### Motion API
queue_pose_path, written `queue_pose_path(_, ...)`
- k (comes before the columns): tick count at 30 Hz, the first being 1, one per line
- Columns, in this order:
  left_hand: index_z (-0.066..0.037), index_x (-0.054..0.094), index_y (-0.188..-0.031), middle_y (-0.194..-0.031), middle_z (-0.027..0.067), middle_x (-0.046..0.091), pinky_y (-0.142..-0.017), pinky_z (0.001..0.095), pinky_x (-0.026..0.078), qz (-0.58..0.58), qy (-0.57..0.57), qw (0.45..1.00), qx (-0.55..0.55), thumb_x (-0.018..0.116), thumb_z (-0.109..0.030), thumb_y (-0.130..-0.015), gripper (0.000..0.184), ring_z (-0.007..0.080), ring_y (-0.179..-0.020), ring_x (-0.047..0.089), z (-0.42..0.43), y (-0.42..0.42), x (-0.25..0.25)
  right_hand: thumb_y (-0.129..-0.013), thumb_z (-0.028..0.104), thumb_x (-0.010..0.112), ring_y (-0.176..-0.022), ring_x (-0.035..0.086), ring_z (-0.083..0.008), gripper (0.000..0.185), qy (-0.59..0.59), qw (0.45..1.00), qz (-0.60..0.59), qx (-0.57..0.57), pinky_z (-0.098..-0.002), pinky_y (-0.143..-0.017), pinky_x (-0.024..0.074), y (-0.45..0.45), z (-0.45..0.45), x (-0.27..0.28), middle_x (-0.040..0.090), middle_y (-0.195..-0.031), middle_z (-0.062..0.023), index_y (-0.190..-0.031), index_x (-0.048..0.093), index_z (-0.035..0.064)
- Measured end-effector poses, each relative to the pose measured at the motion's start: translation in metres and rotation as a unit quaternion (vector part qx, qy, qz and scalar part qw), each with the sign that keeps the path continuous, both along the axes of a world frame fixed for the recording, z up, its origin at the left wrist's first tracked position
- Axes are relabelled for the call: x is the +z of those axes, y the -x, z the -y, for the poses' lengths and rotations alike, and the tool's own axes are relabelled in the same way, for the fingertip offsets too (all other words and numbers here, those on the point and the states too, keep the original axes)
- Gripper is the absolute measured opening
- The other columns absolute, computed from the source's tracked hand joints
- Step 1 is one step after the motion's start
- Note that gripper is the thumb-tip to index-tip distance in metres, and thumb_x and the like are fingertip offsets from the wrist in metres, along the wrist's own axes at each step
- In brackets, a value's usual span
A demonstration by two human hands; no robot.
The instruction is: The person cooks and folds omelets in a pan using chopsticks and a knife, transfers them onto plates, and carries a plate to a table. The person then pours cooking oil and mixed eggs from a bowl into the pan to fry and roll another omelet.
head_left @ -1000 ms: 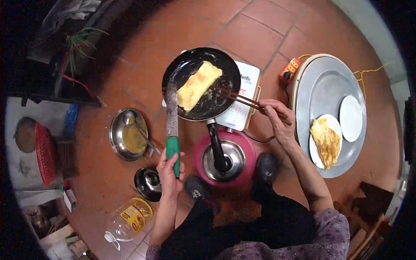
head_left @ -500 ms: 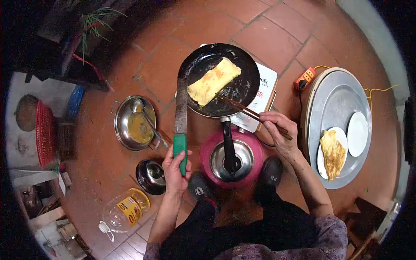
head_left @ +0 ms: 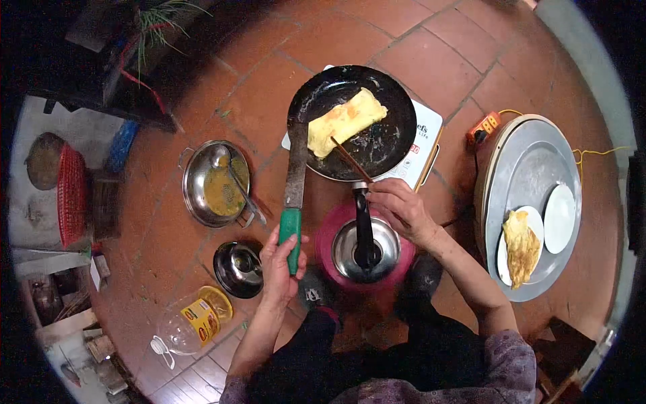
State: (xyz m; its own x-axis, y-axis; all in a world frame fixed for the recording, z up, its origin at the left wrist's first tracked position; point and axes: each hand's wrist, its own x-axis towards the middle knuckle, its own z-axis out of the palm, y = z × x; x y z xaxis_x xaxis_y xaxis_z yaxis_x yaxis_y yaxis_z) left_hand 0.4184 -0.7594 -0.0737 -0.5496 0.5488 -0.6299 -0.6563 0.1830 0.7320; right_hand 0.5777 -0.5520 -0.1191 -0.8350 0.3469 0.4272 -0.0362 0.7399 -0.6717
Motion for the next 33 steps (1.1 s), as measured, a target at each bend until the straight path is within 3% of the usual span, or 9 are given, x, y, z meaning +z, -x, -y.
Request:
queue_pose_path(12, -0.006, 0.044, -0.117, -0.083, 0.0082, 0.059, -0.032, 0.0191, 0.033, 0.01, 0.019, 1.0, -0.004, 0.055, -0.012, -0.084, 0.035, 0.0081, -0.044, 0.048, 0.008, -0.004, -0.001, -0.074, 0.002, 0.063, -0.094, 0.055, -0.03, 0.025, -0.023, 0.999, -0.009, 0.021, -0.0368, -0.078, 0.047, 0.006, 0.005, 0.004, 0.056, -0.101, -0.0138, -0.098, 0.057, 0.0015)
queue_pose_path(16, -0.006, 0.045, -0.117, -0.081, 0.008, 0.059, -0.032, 0.0195, 0.034, 0.014, 0.027, 1.0, -0.007, 0.055, -0.012, -0.084, 0.035, 0.0084, -0.044, 0.049, 0.009, -0.007, 0.0, -0.074, 0.002, 0.062, -0.097, 0.054, -0.0313, 0.026, -0.053, 0.996, 0.063, 0.037, -0.0378, -0.081, 0.0463, 0.003, 0.007, -0.009, 0.056, -0.101, -0.0142, -0.1, 0.057, 0.0021)
queue_pose_path(26, -0.007, 0.046, -0.116, -0.08, 0.0072, 0.06, -0.034, 0.0215, 0.037, 0.068, 0.04, 0.993, -0.087, 0.056, -0.014, -0.083, 0.035, 0.0095, -0.045, 0.05, -0.005, 0.0, -0.006, -0.073, 0.002, 0.064, -0.1, 0.054, -0.0307, 0.027, -0.03, 0.999, -0.025, 0.004, -0.0373, -0.082, 0.0469, 0.022, -0.009, -0.012, 0.057, -0.103, -0.0132, -0.1, 0.058, 0.002)
queue_pose_path(33, -0.008, 0.046, -0.109, -0.08, 0.0061, 0.059, -0.036, 0.021, 0.036, 0.05, 0.031, 0.996, -0.06, 0.056, -0.015, -0.083, 0.028, 0.0094, -0.049, 0.05, -0.046, 0.006, -0.031, -0.072, 0.0, 0.065, -0.098, 0.055, -0.0303, 0.027, -0.027, 0.999, -0.04, -0.016, -0.0374, -0.082, 0.0469, 0.028, -0.015, -0.007, 0.059, -0.1, -0.013, -0.098, 0.059, 0.0013)
